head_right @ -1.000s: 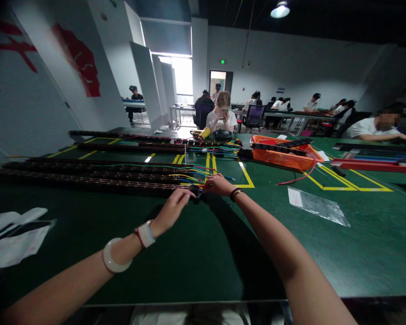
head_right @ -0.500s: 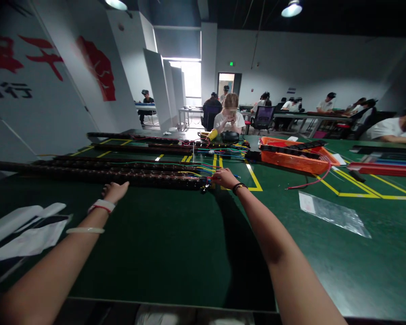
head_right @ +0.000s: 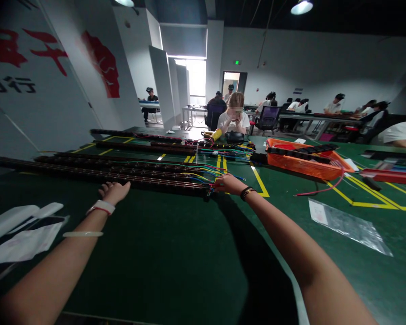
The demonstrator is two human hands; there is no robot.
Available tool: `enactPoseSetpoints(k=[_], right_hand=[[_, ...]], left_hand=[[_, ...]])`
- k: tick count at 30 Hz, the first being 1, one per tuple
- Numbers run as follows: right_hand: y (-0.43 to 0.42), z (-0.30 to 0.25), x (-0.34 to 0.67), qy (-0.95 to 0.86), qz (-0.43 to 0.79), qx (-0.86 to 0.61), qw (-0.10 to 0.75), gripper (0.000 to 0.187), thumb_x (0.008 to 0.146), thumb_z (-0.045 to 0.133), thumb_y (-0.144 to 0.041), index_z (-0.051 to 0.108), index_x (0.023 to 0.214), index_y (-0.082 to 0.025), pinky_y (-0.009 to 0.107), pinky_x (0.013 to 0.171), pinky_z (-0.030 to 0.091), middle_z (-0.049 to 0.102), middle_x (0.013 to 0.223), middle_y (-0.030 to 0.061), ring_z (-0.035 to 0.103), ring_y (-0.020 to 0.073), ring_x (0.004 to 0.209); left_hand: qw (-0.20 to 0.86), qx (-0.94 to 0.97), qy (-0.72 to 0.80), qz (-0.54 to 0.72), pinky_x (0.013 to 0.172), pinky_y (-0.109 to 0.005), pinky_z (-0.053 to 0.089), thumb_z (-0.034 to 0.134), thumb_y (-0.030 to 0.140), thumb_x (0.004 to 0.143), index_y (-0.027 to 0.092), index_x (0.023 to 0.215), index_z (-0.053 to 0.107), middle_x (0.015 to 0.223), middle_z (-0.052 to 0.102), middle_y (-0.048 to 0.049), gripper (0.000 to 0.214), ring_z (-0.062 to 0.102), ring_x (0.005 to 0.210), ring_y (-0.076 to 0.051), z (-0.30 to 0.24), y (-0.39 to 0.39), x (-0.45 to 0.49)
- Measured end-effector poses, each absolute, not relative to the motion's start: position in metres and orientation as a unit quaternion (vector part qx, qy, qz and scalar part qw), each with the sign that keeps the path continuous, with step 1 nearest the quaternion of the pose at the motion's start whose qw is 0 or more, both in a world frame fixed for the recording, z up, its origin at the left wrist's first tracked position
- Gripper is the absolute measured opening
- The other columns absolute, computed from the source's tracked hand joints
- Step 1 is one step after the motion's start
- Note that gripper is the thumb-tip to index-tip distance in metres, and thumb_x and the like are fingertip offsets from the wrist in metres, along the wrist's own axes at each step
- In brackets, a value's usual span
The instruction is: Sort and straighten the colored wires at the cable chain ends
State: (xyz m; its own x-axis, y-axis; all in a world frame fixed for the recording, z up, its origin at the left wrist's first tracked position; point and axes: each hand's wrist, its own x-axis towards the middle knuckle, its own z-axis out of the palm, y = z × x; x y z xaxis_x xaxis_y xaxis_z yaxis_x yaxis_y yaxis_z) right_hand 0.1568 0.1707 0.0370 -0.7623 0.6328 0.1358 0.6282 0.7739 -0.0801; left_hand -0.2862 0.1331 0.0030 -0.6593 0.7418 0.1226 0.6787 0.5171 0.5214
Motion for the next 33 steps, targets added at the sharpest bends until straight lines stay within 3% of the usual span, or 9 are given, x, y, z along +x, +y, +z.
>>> enactPoseSetpoints(k=[8, 13, 17, 20, 23, 26, 29, 33], right_hand=[[0.176, 0.044, 0.154, -0.941, -0.001, -0.334, 0.046, 0.018, 0.086, 0.056, -0.035, 0.064, 0.088, -0.019, 0.031, 0.08, 0.031, 0.068, 0.09, 0.004, 0.06, 0.0181, 0.084], [0.187, 0.039, 0.156, -0.936, -0.016, -0.349, 0.048, 0.016, 0.085, 0.056, -0.032, 0.064, 0.088, -0.018, 0.029, 0.077, 0.033, 0.068, 0.091, 0.0053, 0.06, 0.0182, 0.086], [0.198, 0.04, 0.161, -0.934, 0.01, -0.354, 0.054, 0.024, 0.083, 0.059, -0.041, 0.067, 0.088, -0.02, 0.03, 0.077, 0.035, 0.069, 0.09, 0.0037, 0.061, 0.0183, 0.083], [0.212, 0.051, 0.166, -0.92, 0.062, -0.381, 0.064, 0.036, 0.085, 0.051, -0.052, 0.069, 0.095, -0.023, 0.027, 0.073, 0.04, 0.07, 0.091, 0.0025, 0.062, 0.0172, 0.082], [0.238, 0.06, 0.164, -0.884, 0.03, -0.459, 0.082, 0.034, 0.09, 0.045, -0.045, 0.065, 0.109, -0.025, 0.024, 0.071, 0.042, 0.069, 0.102, 0.002, 0.062, 0.0157, 0.086], [0.267, 0.059, 0.151, -0.852, -0.037, -0.515, 0.083, 0.033, 0.086, 0.053, -0.032, 0.061, 0.116, -0.023, 0.03, 0.081, 0.041, 0.064, 0.113, 0.0075, 0.058, 0.0213, 0.098], [0.291, 0.049, 0.131, -0.828, -0.074, -0.551, 0.071, 0.04, 0.081, 0.059, -0.031, 0.059, 0.12, -0.022, 0.039, 0.088, 0.038, 0.056, 0.124, 0.0136, 0.052, 0.0293, 0.109], [0.311, 0.033, 0.108, -0.823, -0.081, -0.562, 0.029, 0.036, 0.08, 0.06, -0.034, 0.062, 0.115, -0.025, 0.04, 0.088, 0.038, 0.058, 0.124, 0.0114, 0.052, 0.0295, 0.11]], left_hand=[[0.07, 0.396, 0.884, 0.239, 0.109, -0.057, 0.003, 0.042, 0.033, 0.074, -0.023, 0.13, 0.026, 0.143, 0.019, -0.0389, 0.081, 0.007, 0.139, -0.041, 0.002, 0.152, -0.282], [0.077, 0.406, 0.88, 0.234, 0.107, -0.06, 0.002, 0.042, 0.033, 0.075, -0.015, 0.133, 0.03, 0.144, 0.022, -0.0357, 0.076, 0.006, 0.139, -0.039, 0.008, 0.166, -0.277], [0.079, 0.413, 0.877, 0.232, 0.108, -0.059, 0.005, 0.044, 0.035, 0.075, -0.013, 0.131, 0.037, 0.142, 0.025, -0.0358, 0.074, 0.01, 0.139, -0.041, 0.009, 0.173, -0.279], [0.065, 0.416, 0.876, 0.236, 0.109, -0.056, 0.006, 0.043, 0.037, 0.076, -0.013, 0.132, 0.036, 0.143, 0.024, -0.0355, 0.075, 0.011, 0.138, -0.04, 0.003, 0.173, -0.279], [0.031, 0.414, 0.877, 0.243, 0.111, -0.052, 0.003, 0.039, 0.035, 0.078, -0.019, 0.131, 0.03, 0.145, 0.018, -0.0356, 0.076, 0.004, 0.14, -0.038, -0.005, 0.171, -0.276], [0.011, 0.413, 0.876, 0.248, 0.111, -0.05, 0.002, 0.036, 0.034, 0.078, -0.021, 0.131, 0.029, 0.147, 0.013, -0.0345, 0.076, 0.002, 0.14, -0.037, -0.009, 0.169, -0.273], [0.009, 0.417, 0.874, 0.25, 0.112, -0.049, 0.002, 0.036, 0.033, 0.078, -0.021, 0.129, 0.032, 0.147, 0.015, -0.0342, 0.075, 0.005, 0.14, -0.038, -0.01, 0.168, -0.272], [0.001, 0.425, 0.869, 0.255, 0.112, -0.048, 0.004, 0.037, 0.03, 0.076, -0.022, 0.129, 0.031, 0.146, 0.016, -0.0348, 0.074, 0.008, 0.139, -0.039, -0.011, 0.167, -0.274]])
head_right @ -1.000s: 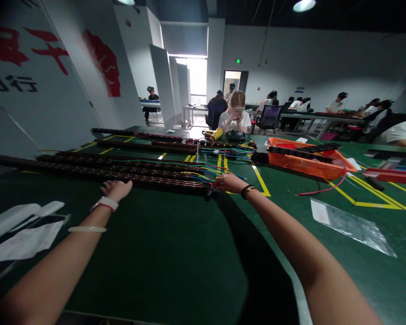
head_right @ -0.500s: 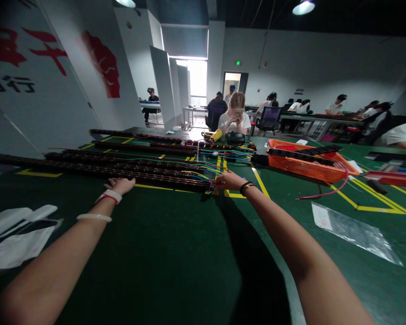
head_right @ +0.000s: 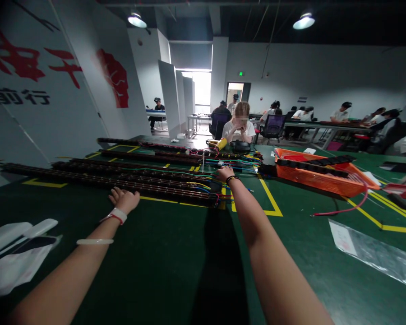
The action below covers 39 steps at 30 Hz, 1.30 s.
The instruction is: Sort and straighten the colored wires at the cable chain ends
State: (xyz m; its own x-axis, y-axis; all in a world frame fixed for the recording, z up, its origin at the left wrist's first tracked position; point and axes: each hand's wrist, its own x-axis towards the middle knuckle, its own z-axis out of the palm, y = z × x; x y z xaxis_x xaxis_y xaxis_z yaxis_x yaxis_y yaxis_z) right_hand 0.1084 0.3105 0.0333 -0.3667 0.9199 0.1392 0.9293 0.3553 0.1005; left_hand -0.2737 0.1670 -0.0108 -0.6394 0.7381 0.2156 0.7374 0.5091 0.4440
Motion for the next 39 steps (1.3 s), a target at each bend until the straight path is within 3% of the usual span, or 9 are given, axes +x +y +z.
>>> enactPoseSetpoints(k=[6, 15, 19, 22, 25, 27, 31, 34, 39], right_hand=[[0.318, 0.027, 0.097, -0.824, -0.094, -0.558, -0.008, 0.022, 0.084, 0.056, -0.031, 0.066, 0.1, -0.019, 0.042, 0.09, 0.037, 0.063, 0.111, 0.0135, 0.055, 0.0274, 0.106], [0.311, 0.076, 0.088, -0.801, -0.171, -0.572, 0.047, 0.034, 0.09, 0.051, -0.037, 0.053, 0.117, -0.016, 0.039, 0.083, 0.049, 0.057, 0.114, 0.0082, 0.058, 0.0183, 0.095], [0.31, 0.126, 0.082, -0.804, -0.205, -0.553, 0.075, 0.029, 0.095, 0.036, -0.021, 0.05, 0.119, -0.01, 0.036, 0.078, 0.046, 0.056, 0.112, 0.0158, 0.059, 0.0211, 0.091], [0.302, 0.163, 0.077, -0.815, -0.225, -0.528, 0.085, 0.032, 0.095, 0.028, -0.014, 0.049, 0.119, -0.009, 0.035, 0.073, 0.041, 0.053, 0.116, 0.0198, 0.057, 0.0246, 0.092], [0.285, 0.194, 0.071, -0.823, -0.243, -0.505, 0.091, 0.032, 0.095, 0.026, -0.015, 0.048, 0.117, -0.012, 0.033, 0.068, 0.038, 0.053, 0.114, 0.0181, 0.056, 0.0246, 0.089], [0.265, 0.209, 0.066, -0.821, -0.28, -0.487, 0.096, 0.031, 0.095, 0.024, -0.015, 0.051, 0.11, -0.011, 0.031, 0.065, 0.036, 0.055, 0.108, 0.0174, 0.056, 0.0215, 0.082], [0.212, 0.215, 0.054, -0.82, -0.315, -0.462, 0.121, 0.027, 0.097, 0.023, -0.016, 0.048, 0.107, -0.011, 0.029, 0.061, 0.032, 0.054, 0.103, 0.0149, 0.053, 0.0196, 0.081], [0.169, 0.197, 0.049, -0.822, -0.316, -0.456, 0.129, 0.029, 0.097, 0.019, -0.013, 0.045, 0.108, -0.012, 0.029, 0.061, 0.032, 0.055, 0.099, 0.0126, 0.052, 0.019, 0.081], [0.123, 0.15, 0.047, -0.83, -0.273, -0.476, 0.098, 0.022, 0.094, 0.029, -0.011, 0.047, 0.107, -0.013, 0.029, 0.057, 0.034, 0.058, 0.093, 0.0103, 0.054, 0.018, 0.076]], left_hand=[[-0.012, 0.427, 0.864, 0.266, 0.112, -0.049, 0.006, 0.037, 0.025, 0.074, -0.022, 0.128, 0.032, 0.145, 0.017, -0.0357, 0.071, 0.008, 0.14, -0.037, -0.014, 0.164, -0.273], [0.014, 0.419, 0.859, 0.293, 0.112, -0.049, 0.006, 0.036, 0.022, 0.075, -0.022, 0.128, 0.031, 0.145, 0.018, -0.0359, 0.07, 0.008, 0.14, -0.037, -0.006, 0.161, -0.271], [0.037, 0.41, 0.855, 0.315, 0.113, -0.048, 0.007, 0.036, 0.022, 0.077, -0.021, 0.127, 0.034, 0.144, 0.021, -0.0359, 0.065, 0.011, 0.139, -0.038, -0.001, 0.158, -0.272], [0.025, 0.394, 0.855, 0.337, 0.112, -0.051, 0.005, 0.035, 0.026, 0.083, -0.014, 0.131, 0.034, 0.148, 0.012, -0.0324, 0.063, 0.002, 0.14, -0.037, 0.009, 0.151, -0.269], [0.03, 0.401, 0.791, 0.462, 0.114, -0.047, 0.003, 0.035, 0.032, 0.087, 0.002, 0.135, 0.035, 0.154, 0.004, -0.0197, 0.057, -0.004, 0.142, -0.028, 0.03, 0.148, -0.258], [0.147, 0.411, 0.669, 0.602, 0.115, -0.037, 0.01, 0.033, 0.032, 0.089, 0.012, 0.134, 0.038, 0.154, 0.014, -0.0113, 0.05, 0.008, 0.142, -0.02, 0.05, 0.152, -0.25], [0.281, 0.403, 0.595, 0.636, 0.097, -0.034, 0.043, -0.001, 0.043, 0.092, 0.012, 0.13, 0.041, 0.133, 0.049, -0.0183, 0.065, 0.054, 0.116, -0.018, 0.093, 0.173, -0.239], [0.482, 0.21, 0.417, 0.741, 0.09, -0.036, 0.048, 0.011, 0.053, 0.091, 0.01, 0.12, 0.049, 0.118, 0.057, -0.0196, 0.065, 0.059, 0.105, -0.021, 0.114, 0.181, -0.239], [0.543, 0.043, 0.31, 0.78, 0.082, -0.035, 0.051, 0.038, 0.043, 0.09, 0.013, 0.109, 0.052, 0.098, 0.062, -0.0118, 0.039, 0.061, 0.094, -0.02, 0.113, 0.17, -0.239]])
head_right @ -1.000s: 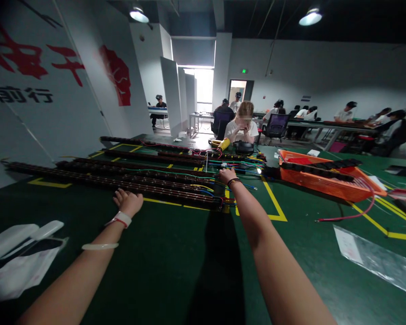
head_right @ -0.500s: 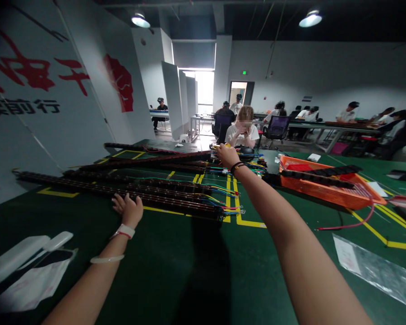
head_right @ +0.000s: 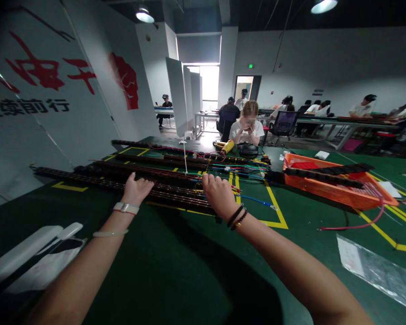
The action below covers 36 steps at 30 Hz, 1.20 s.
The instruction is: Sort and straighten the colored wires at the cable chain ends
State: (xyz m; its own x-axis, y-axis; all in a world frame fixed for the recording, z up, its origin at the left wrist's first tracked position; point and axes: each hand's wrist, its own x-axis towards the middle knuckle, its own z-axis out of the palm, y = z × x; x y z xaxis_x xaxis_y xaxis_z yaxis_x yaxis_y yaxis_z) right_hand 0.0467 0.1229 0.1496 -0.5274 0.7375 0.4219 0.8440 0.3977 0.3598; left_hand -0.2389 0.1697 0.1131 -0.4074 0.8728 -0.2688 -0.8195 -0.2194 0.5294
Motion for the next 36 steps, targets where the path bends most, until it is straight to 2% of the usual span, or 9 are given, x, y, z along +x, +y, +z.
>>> enactPoseSetpoints(k=[3, 7, 12, 18, 23, 28, 32, 36], right_hand=[[0.108, 0.137, 0.048, -0.83, -0.264, -0.475, 0.127, 0.026, 0.095, 0.028, -0.013, 0.046, 0.113, -0.014, 0.029, 0.059, 0.036, 0.059, 0.099, 0.0109, 0.055, 0.018, 0.079], [0.093, 0.135, 0.059, -0.817, -0.263, -0.477, 0.189, 0.028, 0.095, 0.028, -0.015, 0.048, 0.115, -0.014, 0.029, 0.062, 0.038, 0.062, 0.096, 0.0104, 0.056, 0.0183, 0.08], [0.073, 0.114, 0.08, -0.817, -0.25, -0.465, 0.23, 0.028, 0.094, 0.031, -0.015, 0.049, 0.115, -0.013, 0.03, 0.063, 0.041, 0.065, 0.098, 0.012, 0.058, 0.0195, 0.08], [0.044, 0.067, 0.085, -0.867, -0.165, -0.434, 0.181, 0.034, 0.088, 0.034, -0.006, 0.048, 0.118, -0.012, 0.028, 0.067, 0.046, 0.065, 0.097, 0.0128, 0.06, 0.0192, 0.082], [0.032, 0.051, 0.077, -0.898, -0.1, -0.408, 0.133, 0.033, 0.086, 0.037, -0.006, 0.052, 0.115, -0.013, 0.026, 0.066, 0.047, 0.065, 0.1, 0.0123, 0.061, 0.0182, 0.082], [0.033, 0.05, 0.068, -0.904, -0.051, -0.414, 0.095, 0.034, 0.089, 0.036, -0.008, 0.05, 0.119, -0.013, 0.026, 0.068, 0.048, 0.064, 0.103, 0.0117, 0.061, 0.018, 0.086], [0.041, 0.059, 0.054, -0.897, -0.029, -0.434, 0.073, 0.033, 0.091, 0.034, -0.01, 0.047, 0.121, -0.013, 0.027, 0.07, 0.048, 0.063, 0.105, 0.0119, 0.06, 0.0182, 0.088], [0.051, 0.059, 0.045, -0.907, -0.035, -0.415, 0.065, 0.031, 0.092, 0.035, -0.012, 0.046, 0.121, -0.012, 0.028, 0.068, 0.048, 0.062, 0.106, 0.0124, 0.059, 0.0183, 0.088]], left_hand=[[0.551, 0.042, 0.298, 0.778, 0.079, -0.033, 0.051, 0.04, 0.039, 0.09, 0.013, 0.1, 0.054, 0.09, 0.062, -0.0095, 0.031, 0.062, 0.089, -0.018, 0.11, 0.157, -0.235], [0.559, 0.087, 0.266, 0.78, 0.078, -0.031, 0.051, 0.041, 0.033, 0.091, 0.013, 0.09, 0.055, 0.081, 0.062, -0.0062, 0.025, 0.062, 0.082, -0.016, 0.121, 0.138, -0.226], [0.554, 0.124, 0.26, 0.781, 0.079, -0.031, 0.05, 0.046, 0.03, 0.088, 0.014, 0.09, 0.058, 0.083, 0.064, -0.0062, 0.021, 0.063, 0.085, -0.017, 0.136, 0.104, -0.214], [0.539, 0.103, 0.338, 0.765, 0.075, -0.031, 0.05, 0.041, 0.025, 0.09, 0.016, 0.091, 0.06, 0.093, 0.065, -0.0064, 0.022, 0.062, 0.087, -0.017, 0.114, 0.053, -0.216], [0.52, 0.011, 0.411, 0.749, 0.068, -0.029, 0.05, 0.044, 0.021, 0.087, 0.018, 0.08, 0.058, 0.079, 0.061, -0.0035, 0.017, 0.059, 0.073, -0.015, 0.082, 0.021, -0.223], [0.526, 0.018, 0.374, 0.763, 0.071, -0.031, 0.052, 0.044, 0.02, 0.086, 0.017, 0.084, 0.058, 0.086, 0.062, -0.0055, 0.014, 0.061, 0.082, -0.017, 0.067, 0.021, -0.232], [0.526, 0.018, 0.366, 0.767, 0.074, -0.028, 0.051, 0.044, 0.021, 0.086, 0.018, 0.081, 0.056, 0.083, 0.062, -0.0038, 0.013, 0.061, 0.08, -0.014, 0.064, 0.034, -0.244], [0.539, 0.001, 0.446, 0.714, 0.087, -0.036, 0.049, 0.044, 0.021, 0.086, 0.018, 0.091, 0.056, 0.099, 0.062, -0.009, 0.013, 0.061, 0.095, -0.019, 0.066, 0.025, -0.238]])
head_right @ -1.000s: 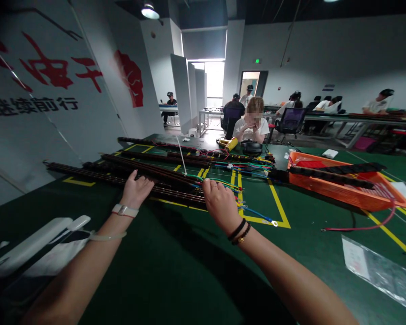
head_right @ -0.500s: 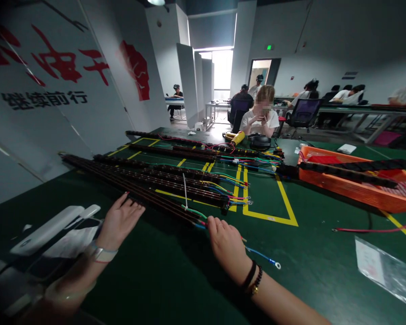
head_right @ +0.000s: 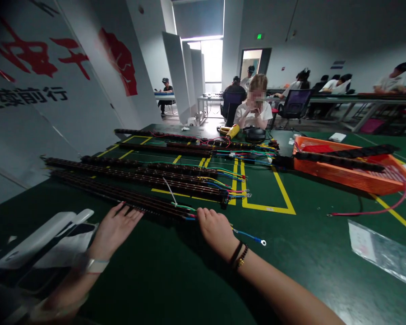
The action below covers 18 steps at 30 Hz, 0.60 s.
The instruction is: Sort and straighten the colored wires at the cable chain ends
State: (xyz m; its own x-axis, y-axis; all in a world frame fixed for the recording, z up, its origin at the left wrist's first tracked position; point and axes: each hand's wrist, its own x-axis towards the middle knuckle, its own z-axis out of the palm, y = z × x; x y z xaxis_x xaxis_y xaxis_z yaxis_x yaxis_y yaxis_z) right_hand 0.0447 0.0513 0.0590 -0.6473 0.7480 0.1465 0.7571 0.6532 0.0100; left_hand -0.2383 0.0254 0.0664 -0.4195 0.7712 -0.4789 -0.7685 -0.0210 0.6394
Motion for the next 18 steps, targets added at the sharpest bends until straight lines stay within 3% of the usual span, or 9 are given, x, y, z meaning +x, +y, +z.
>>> enactPoseSetpoints(k=[5, 9, 13, 18], right_hand=[[0.051, 0.041, 0.051, -0.911, -0.039, -0.408, 0.044, 0.028, 0.089, 0.045, -0.009, 0.05, 0.116, -0.013, 0.027, 0.063, 0.045, 0.065, 0.096, 0.0086, 0.062, 0.0175, 0.08], [0.049, 0.038, 0.065, -0.903, 0.018, -0.42, 0.085, 0.024, 0.087, 0.057, -0.029, 0.058, 0.109, -0.019, 0.029, 0.073, 0.043, 0.068, 0.091, 0.0049, 0.062, 0.0178, 0.083], [0.06, 0.044, 0.081, -0.877, 0.139, -0.441, 0.131, 0.032, 0.084, 0.057, -0.046, 0.064, 0.103, -0.021, 0.028, 0.075, 0.042, 0.068, 0.088, 0.0037, 0.061, 0.0168, 0.084], [0.08, 0.037, 0.09, -0.855, 0.295, -0.406, 0.129, 0.039, 0.081, 0.058, -0.05, 0.068, 0.101, -0.017, 0.024, 0.064, 0.042, 0.067, 0.087, 0.0048, 0.059, 0.0148, 0.076]], left_hand=[[0.602, 0.023, 0.519, 0.607, 0.092, -0.042, 0.046, 0.04, 0.015, 0.085, 0.013, 0.112, 0.054, 0.108, 0.062, -0.0168, 0.03, 0.061, 0.101, -0.024, 0.065, -0.03, -0.202], [0.743, 0.274, 0.456, 0.405, 0.082, -0.036, 0.048, 0.048, 0.025, 0.086, 0.012, 0.099, 0.063, 0.099, 0.068, -0.0172, 0.024, 0.065, 0.09, -0.025, 0.067, -0.065, -0.177], [0.756, 0.41, 0.45, 0.242, 0.071, -0.031, 0.047, 0.046, 0.037, 0.088, 0.015, 0.091, 0.064, 0.095, 0.07, -0.0142, 0.029, 0.066, 0.081, -0.021, 0.078, -0.059, -0.154], [0.769, 0.487, 0.39, 0.141, 0.066, -0.029, 0.045, 0.046, 0.04, 0.088, 0.016, 0.09, 0.063, 0.094, 0.07, -0.0132, 0.03, 0.066, 0.076, -0.019, 0.079, -0.032, -0.116]])
